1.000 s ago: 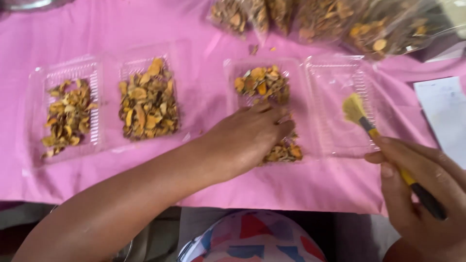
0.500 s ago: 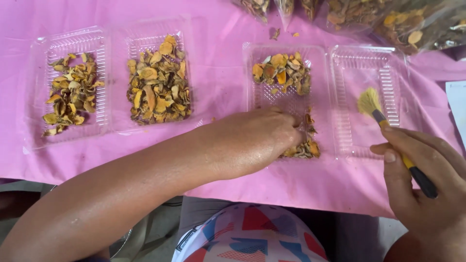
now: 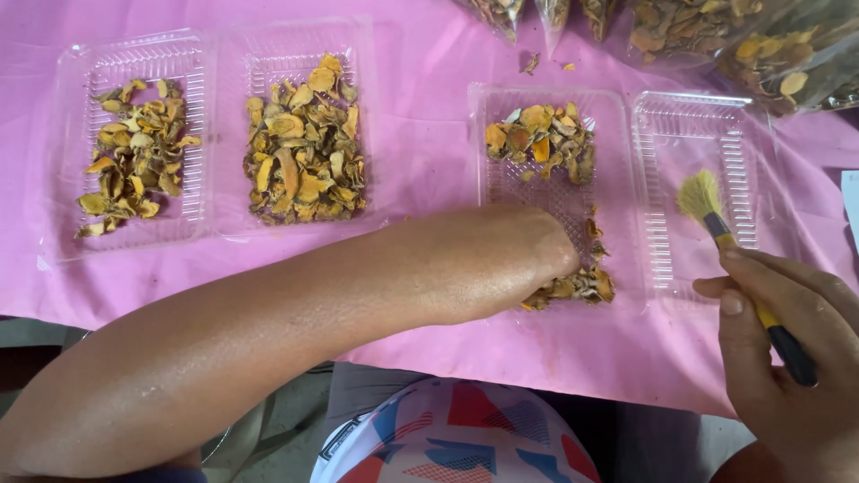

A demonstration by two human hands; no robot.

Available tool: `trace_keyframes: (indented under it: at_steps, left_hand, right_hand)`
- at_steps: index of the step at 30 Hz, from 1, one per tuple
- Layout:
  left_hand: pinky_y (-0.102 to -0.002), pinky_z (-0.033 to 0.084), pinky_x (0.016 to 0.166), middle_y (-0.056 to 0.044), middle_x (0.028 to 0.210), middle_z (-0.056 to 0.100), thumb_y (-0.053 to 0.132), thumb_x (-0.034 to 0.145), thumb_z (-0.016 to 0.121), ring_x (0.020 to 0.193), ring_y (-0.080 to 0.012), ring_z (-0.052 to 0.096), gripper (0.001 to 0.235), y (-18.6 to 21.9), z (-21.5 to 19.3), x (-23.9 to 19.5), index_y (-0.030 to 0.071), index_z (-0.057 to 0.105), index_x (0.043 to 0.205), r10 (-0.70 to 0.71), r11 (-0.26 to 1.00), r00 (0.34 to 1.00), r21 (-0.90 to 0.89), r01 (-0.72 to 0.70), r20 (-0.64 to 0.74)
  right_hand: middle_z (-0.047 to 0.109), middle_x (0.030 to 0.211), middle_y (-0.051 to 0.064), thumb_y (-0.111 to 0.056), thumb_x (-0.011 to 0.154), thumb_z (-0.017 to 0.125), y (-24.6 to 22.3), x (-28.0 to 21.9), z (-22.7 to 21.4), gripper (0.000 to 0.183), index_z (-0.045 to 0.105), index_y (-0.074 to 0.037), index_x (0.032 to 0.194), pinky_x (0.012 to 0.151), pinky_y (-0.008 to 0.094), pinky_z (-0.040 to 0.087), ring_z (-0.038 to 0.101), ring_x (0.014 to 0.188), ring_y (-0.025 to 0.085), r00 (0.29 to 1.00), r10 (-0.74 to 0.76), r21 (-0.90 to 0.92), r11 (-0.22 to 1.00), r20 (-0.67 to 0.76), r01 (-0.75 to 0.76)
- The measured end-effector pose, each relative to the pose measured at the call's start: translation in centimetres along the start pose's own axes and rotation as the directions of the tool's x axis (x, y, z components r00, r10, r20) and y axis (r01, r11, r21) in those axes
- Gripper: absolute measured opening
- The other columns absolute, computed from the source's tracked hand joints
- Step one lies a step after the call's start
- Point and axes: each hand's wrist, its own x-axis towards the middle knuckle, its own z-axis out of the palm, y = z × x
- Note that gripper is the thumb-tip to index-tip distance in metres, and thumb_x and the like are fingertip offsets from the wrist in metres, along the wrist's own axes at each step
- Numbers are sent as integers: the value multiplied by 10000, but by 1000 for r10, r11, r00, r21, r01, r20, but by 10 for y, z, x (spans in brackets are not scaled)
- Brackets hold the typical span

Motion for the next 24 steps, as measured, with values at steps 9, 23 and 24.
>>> trace_keyframes:
  at_steps: [9,23,24]
  left_hand:
    - [-432,416,572,-38,681,544,-64,772,543,637,-213,561,200,5,-12,1,124,605,743,-68,996,997,63,70,-23]
    - [-396,183,503,-11,618,240,-85,585,540,573,-167,240,344,26,-24,3,154,299,641,-245,967,950,119,225,193]
    - [-396,225,488,-19,590,298,-72,627,552,541,-168,296,281,25,-22,5,138,366,639,-224,968,955,157,195,193]
  right_hand:
    - [728,1111,263,177,1060,545,0,0,-2,235,630,202,1278,1147,462,532,667,1248,356,999,37,-17,999,37,-37]
    - [735,1039,216,192,1075,555,5,-3,8,169,626,190,1228,1148,478,553,674,1224,389,1000,-2,8,1000,-3,2]
    - [731,1052,231,205,1070,555,3,-2,7,175,626,198,1229,1149,484,559,677,1223,392,1000,-14,5,1000,-2,14]
